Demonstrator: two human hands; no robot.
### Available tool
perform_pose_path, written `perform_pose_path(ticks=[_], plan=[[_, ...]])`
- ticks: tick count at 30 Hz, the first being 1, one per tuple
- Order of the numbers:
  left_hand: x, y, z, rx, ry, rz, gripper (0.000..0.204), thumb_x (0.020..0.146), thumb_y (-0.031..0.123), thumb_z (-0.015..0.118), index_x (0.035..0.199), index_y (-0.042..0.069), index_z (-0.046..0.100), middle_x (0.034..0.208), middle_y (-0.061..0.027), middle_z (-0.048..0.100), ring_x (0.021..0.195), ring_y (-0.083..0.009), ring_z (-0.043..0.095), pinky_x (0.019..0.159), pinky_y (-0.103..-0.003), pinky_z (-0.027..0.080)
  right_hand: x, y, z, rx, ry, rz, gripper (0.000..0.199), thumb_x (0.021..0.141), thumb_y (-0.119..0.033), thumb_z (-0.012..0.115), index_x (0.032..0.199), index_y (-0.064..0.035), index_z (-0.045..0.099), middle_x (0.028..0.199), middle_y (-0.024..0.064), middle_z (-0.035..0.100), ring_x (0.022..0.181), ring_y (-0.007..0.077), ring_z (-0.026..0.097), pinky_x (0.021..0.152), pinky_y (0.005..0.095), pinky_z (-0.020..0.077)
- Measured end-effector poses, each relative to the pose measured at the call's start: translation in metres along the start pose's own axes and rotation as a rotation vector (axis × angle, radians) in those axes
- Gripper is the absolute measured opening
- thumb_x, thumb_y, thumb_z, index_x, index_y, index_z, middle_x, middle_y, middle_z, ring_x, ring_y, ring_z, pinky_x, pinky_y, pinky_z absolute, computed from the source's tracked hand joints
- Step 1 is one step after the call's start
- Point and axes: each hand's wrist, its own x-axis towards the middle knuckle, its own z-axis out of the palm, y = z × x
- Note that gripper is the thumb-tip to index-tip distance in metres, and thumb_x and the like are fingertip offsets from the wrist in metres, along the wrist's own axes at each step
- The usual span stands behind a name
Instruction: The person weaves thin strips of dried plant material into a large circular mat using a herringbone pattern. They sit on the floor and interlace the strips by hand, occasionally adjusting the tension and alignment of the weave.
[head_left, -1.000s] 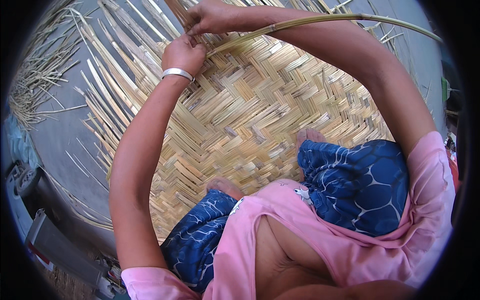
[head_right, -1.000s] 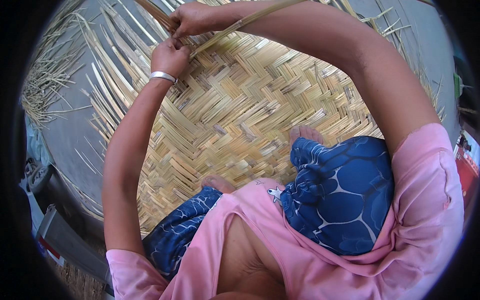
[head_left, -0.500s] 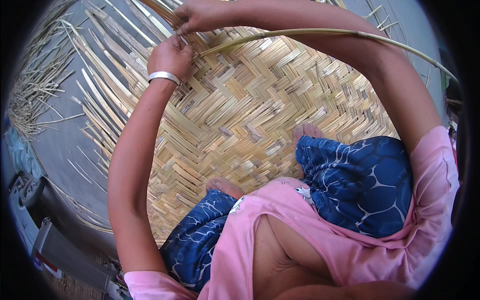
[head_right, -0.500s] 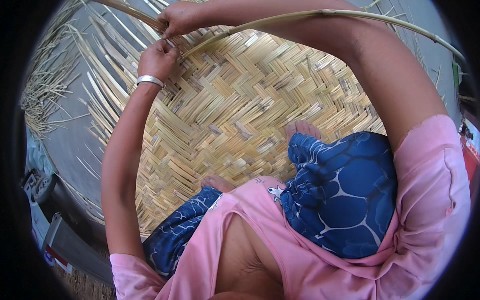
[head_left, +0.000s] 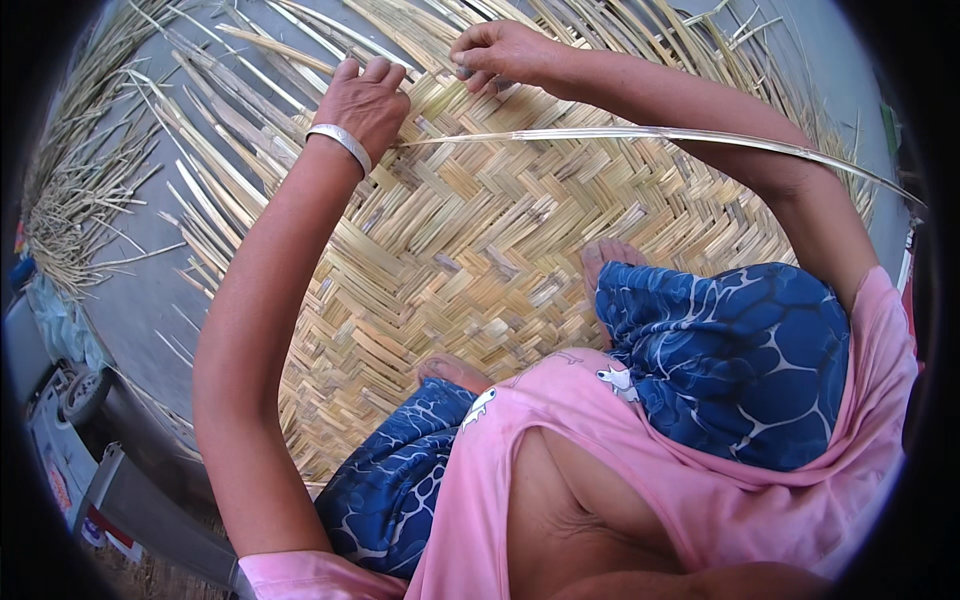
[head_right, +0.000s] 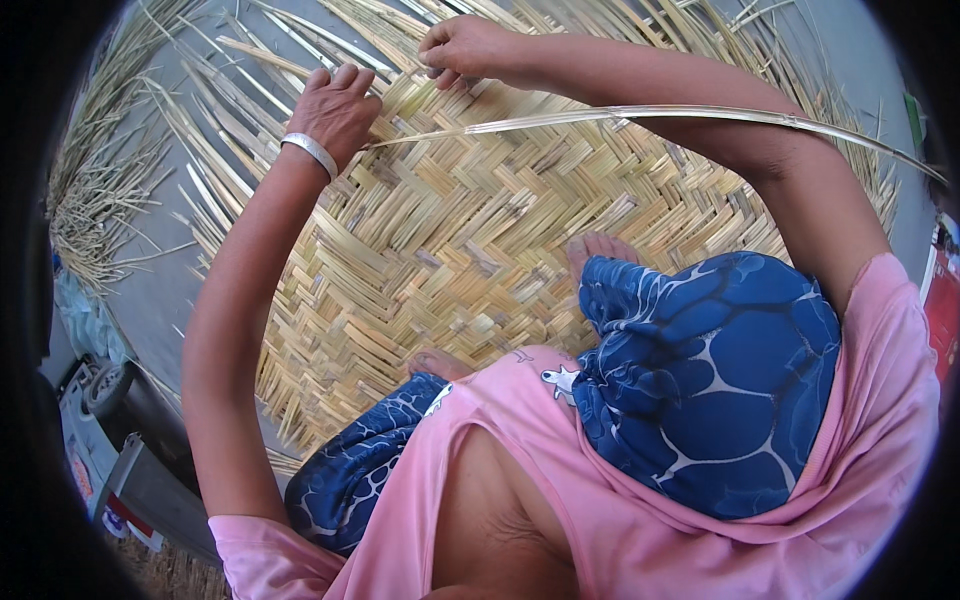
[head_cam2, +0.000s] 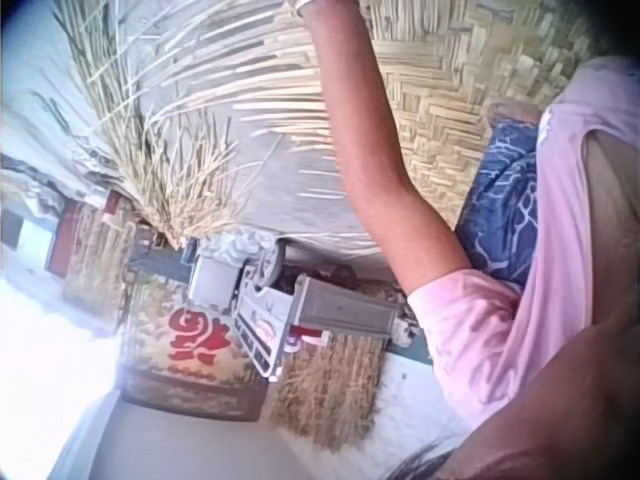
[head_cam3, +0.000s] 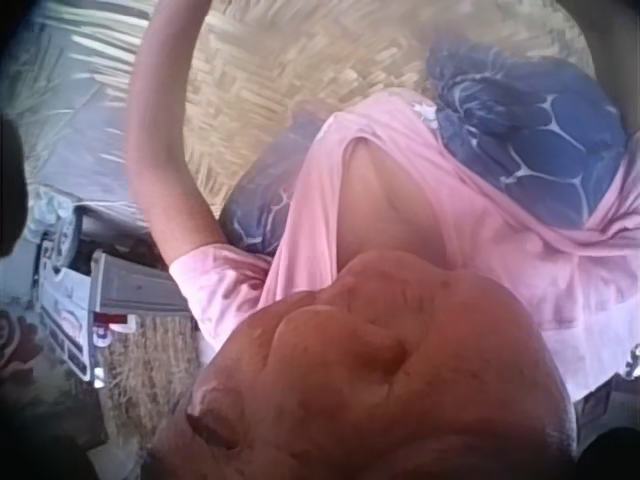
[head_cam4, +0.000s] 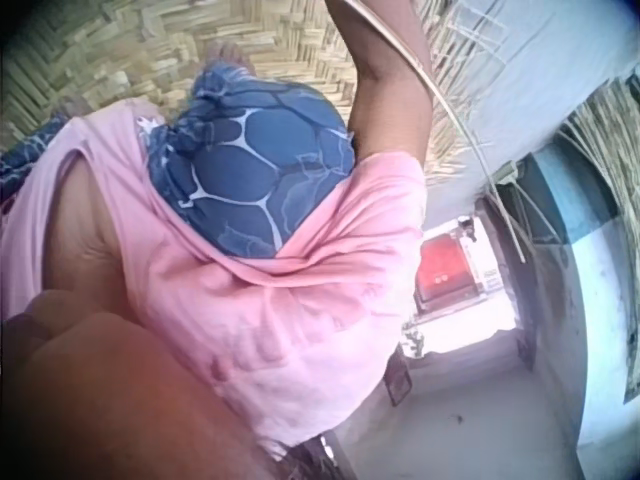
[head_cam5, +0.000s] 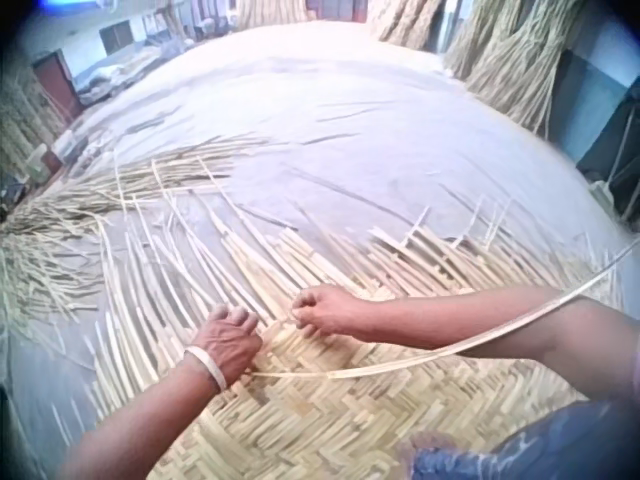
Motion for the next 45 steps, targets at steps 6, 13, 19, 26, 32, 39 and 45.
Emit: perform_pose_path(ticks=[6,13,19,26,32,39,45], plan=[[0.013,-0.006,-0.002,-0.091,-0.108,0.031,0.048,0.064,0.031,0.076,0.101,0.011,0.053,0.104,-0.0050,0.054,0.102,-0.0195,0.052,0.087,-0.036,0.038,-0.044,0.034,-0.005,0.190,-0.161,0.049,0.023,0.090,-0.025,0.055,0.099,-0.0042,0.056,0.086,0.0022,0.059,0.072,0.0098,0.058,0.064,0.0233,0.0470],[0.040,0.008,-0.008,0.039,-0.397,0.008,0.030,0.076,0.039,0.060,0.085,0.010,0.066,0.091,-0.0075,0.064,0.087,-0.0234,0.061,0.080,-0.035,0.039,-0.066,0.070,-0.023,0.195,-0.112,0.131,0.018,0.089,-0.020,0.055,0.098,-0.0034,0.057,0.078,0.0027,0.059,0.064,0.0077,0.057,0.056,0.0219,0.0452],[0.043,0.019,-0.004,-0.139,-0.555,-0.009,0.029,0.084,0.032,0.052,0.089,0.008,0.067,0.091,-0.0124,0.066,0.091,-0.0304,0.062,0.076,-0.039,0.049,-0.071,0.102,-0.033,0.248,-0.176,0.169,0.018,0.089,-0.020,0.054,0.095,-0.0029,0.057,0.077,0.0025,0.060,0.063,0.0075,0.058,0.055,0.0205,0.0457],[0.038,0.037,-0.015,-0.162,-0.569,-0.070,0.025,0.084,0.018,0.046,0.092,0.006,0.066,0.095,-0.0157,0.065,0.091,-0.0296,0.063,0.077,-0.038,0.050,-0.073,0.104,-0.040,0.303,-0.215,0.180,0.014,0.090,-0.019,0.053,0.091,-0.0055,0.055,0.077,0.0054,0.062,0.062,0.0099,0.062,0.052,0.0214,0.0483],[0.032,0.065,0.020,-0.116,-0.382,-0.184,0.024,0.084,0.013,0.043,0.088,0.005,0.065,0.089,-0.0161,0.066,0.084,-0.0299,0.065,0.070,-0.038,0.051,-0.071,0.106,-0.041,0.353,-0.233,0.222,0.013,0.090,-0.018,0.051,0.090,-0.0060,0.054,0.077,0.0056,0.062,0.060,0.0125,0.064,0.050,0.0225,0.0496],[0.037,0.074,0.014,-0.314,-0.376,-0.453,0.024,0.084,0.016,0.046,0.091,0.004,0.065,0.092,-0.0174,0.066,0.086,-0.0302,0.065,0.073,-0.039,0.051,-0.068,0.106,-0.046,0.239,-0.213,0.243,0.013,0.091,-0.019,0.051,0.092,-0.0065,0.054,0.076,0.0050,0.063,0.059,0.0114,0.064,0.049,0.0214,0.0487],[0.030,0.066,0.022,-0.362,-0.367,-0.371,0.024,0.085,0.019,0.047,0.093,0.005,0.064,0.096,-0.0157,0.065,0.091,-0.0293,0.063,0.077,-0.039,0.050,-0.077,0.101,-0.047,0.327,-0.211,0.291,0.012,0.092,-0.018,0.049,0.092,-0.0069,0.053,0.076,0.0044,0.063,0.059,0.0105,0.063,0.046,0.0197,0.0477]])
